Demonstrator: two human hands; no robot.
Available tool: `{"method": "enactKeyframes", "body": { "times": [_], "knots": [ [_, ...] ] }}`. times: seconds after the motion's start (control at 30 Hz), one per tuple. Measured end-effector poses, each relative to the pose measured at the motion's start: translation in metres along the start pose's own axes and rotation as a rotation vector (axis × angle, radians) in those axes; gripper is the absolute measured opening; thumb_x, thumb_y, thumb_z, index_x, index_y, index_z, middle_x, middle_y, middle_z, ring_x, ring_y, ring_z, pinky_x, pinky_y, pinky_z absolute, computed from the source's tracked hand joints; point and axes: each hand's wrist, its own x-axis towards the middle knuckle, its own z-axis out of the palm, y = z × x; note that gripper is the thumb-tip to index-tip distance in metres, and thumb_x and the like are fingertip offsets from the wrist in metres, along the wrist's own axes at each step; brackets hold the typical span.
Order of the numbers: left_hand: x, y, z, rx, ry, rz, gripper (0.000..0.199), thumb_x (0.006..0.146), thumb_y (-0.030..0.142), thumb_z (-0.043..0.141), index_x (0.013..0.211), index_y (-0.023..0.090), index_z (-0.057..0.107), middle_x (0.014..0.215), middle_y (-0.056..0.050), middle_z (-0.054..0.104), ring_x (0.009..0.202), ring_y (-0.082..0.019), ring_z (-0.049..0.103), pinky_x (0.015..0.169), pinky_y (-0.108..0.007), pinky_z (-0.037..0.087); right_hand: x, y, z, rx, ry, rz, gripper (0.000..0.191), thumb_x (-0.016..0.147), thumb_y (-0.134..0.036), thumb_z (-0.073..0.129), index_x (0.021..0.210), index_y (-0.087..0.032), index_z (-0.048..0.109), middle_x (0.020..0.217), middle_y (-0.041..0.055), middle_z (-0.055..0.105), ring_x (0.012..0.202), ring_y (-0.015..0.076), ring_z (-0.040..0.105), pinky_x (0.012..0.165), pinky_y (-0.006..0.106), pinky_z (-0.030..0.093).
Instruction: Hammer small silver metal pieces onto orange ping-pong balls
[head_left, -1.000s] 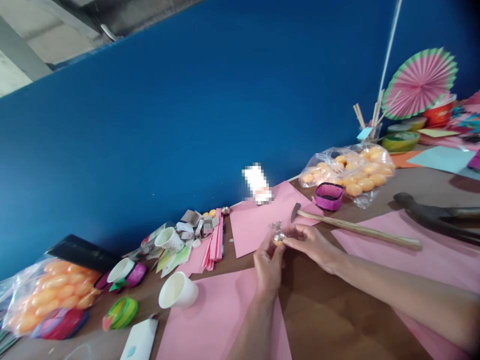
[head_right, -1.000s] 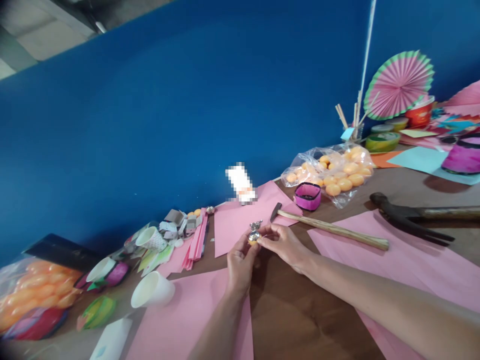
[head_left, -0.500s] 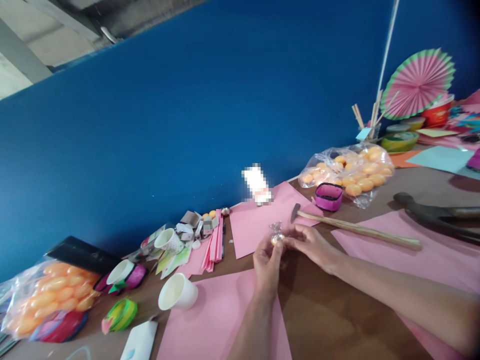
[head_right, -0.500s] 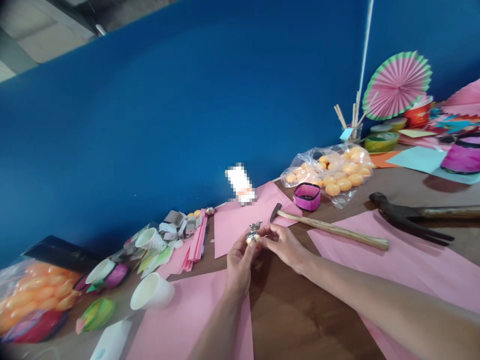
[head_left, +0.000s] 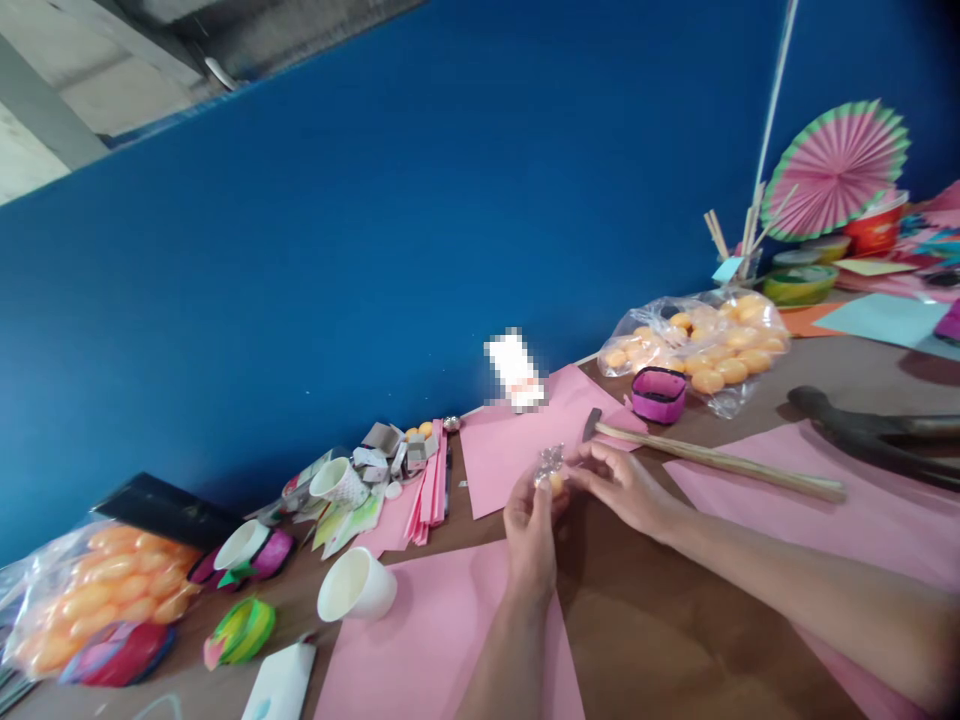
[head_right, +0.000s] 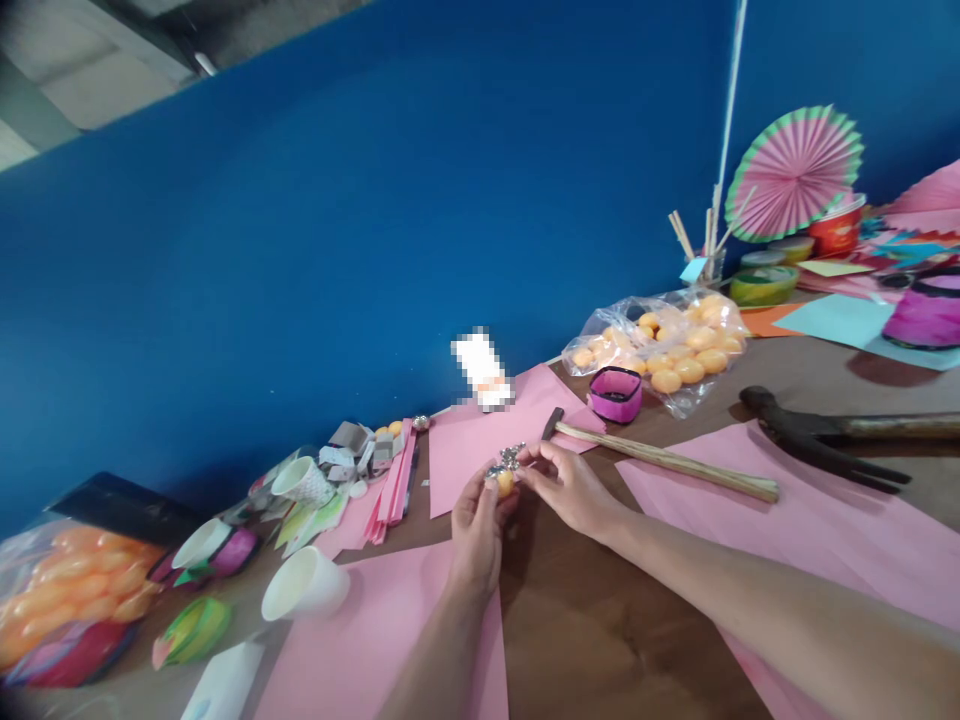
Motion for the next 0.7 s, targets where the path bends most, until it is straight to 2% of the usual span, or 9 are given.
{"method": "enactKeyframes", "body": {
  "times": [0.13, 0.23, 0.3, 0.47, 0.57, 0.7],
  "knots": [
    [0.006, -0.004, -0.006, -0.237, 0.159, -0.035, 0.029, 0.073, 0.031, 0.063, 0.098, 0.017, 0.062, 0.089, -0.005, 0.066, 0.077, -0.012, 0.062, 0.073, -0.024, 0.049, 0.007, 0.003, -0.012, -0.415, 0.038, -0.245, 0.019, 0.085, -0.023, 0.044, 0.099, -0.018, 0.056, 0.096, 0.0072, 0.062, 0.088, 0.0207, 0.057, 0.080, 0.036, 0.045],
    [0.009, -0.005, -0.009, -0.282, 0.157, -0.045, 0.027, 0.072, 0.028, 0.064, 0.096, 0.016, 0.062, 0.089, -0.005, 0.065, 0.077, -0.011, 0.062, 0.071, -0.022, 0.049, 0.012, 0.009, -0.014, -0.674, -0.011, -0.385, 0.025, 0.084, -0.015, 0.040, 0.104, -0.018, 0.056, 0.102, 0.0078, 0.061, 0.096, 0.0224, 0.052, 0.087, 0.040, 0.040],
    [0.009, -0.005, -0.010, -0.270, 0.138, -0.049, 0.027, 0.072, 0.027, 0.064, 0.096, 0.016, 0.062, 0.089, -0.006, 0.065, 0.076, -0.010, 0.062, 0.070, -0.020, 0.049, 0.014, 0.013, -0.011, -0.762, -0.073, -0.433, 0.032, 0.082, -0.009, 0.039, 0.108, -0.019, 0.055, 0.106, 0.0074, 0.060, 0.098, 0.0221, 0.051, 0.087, 0.039, 0.040],
    [0.006, -0.004, -0.008, -0.251, 0.086, -0.062, 0.032, 0.072, 0.025, 0.064, 0.103, 0.017, 0.060, 0.090, -0.005, 0.065, 0.076, -0.010, 0.061, 0.070, -0.020, 0.049, 0.016, 0.021, -0.004, -0.821, -0.185, -0.480, 0.043, 0.077, -0.004, 0.039, 0.115, -0.022, 0.051, 0.116, 0.0052, 0.055, 0.110, 0.0220, 0.043, 0.092, 0.040, 0.038],
    [0.006, -0.001, -0.006, -0.267, 0.086, -0.062, 0.032, 0.072, 0.024, 0.064, 0.103, 0.018, 0.060, 0.088, -0.004, 0.065, 0.074, -0.009, 0.061, 0.069, -0.020, 0.049, 0.015, 0.020, -0.004, -0.855, -0.182, -0.468, 0.038, 0.079, -0.005, 0.040, 0.111, -0.021, 0.053, 0.116, 0.0066, 0.053, 0.111, 0.0222, 0.041, 0.091, 0.040, 0.037],
    [0.006, 0.000, -0.006, -0.284, 0.126, -0.062, 0.030, 0.071, 0.025, 0.065, 0.100, 0.018, 0.061, 0.085, -0.004, 0.064, 0.071, -0.009, 0.061, 0.065, -0.019, 0.049, 0.014, 0.012, -0.006, -0.896, -0.112, -0.419, 0.021, 0.083, -0.010, 0.040, 0.093, -0.018, 0.057, 0.101, 0.0073, 0.058, 0.101, 0.0206, 0.046, 0.086, 0.036, 0.038]
  ]
}}
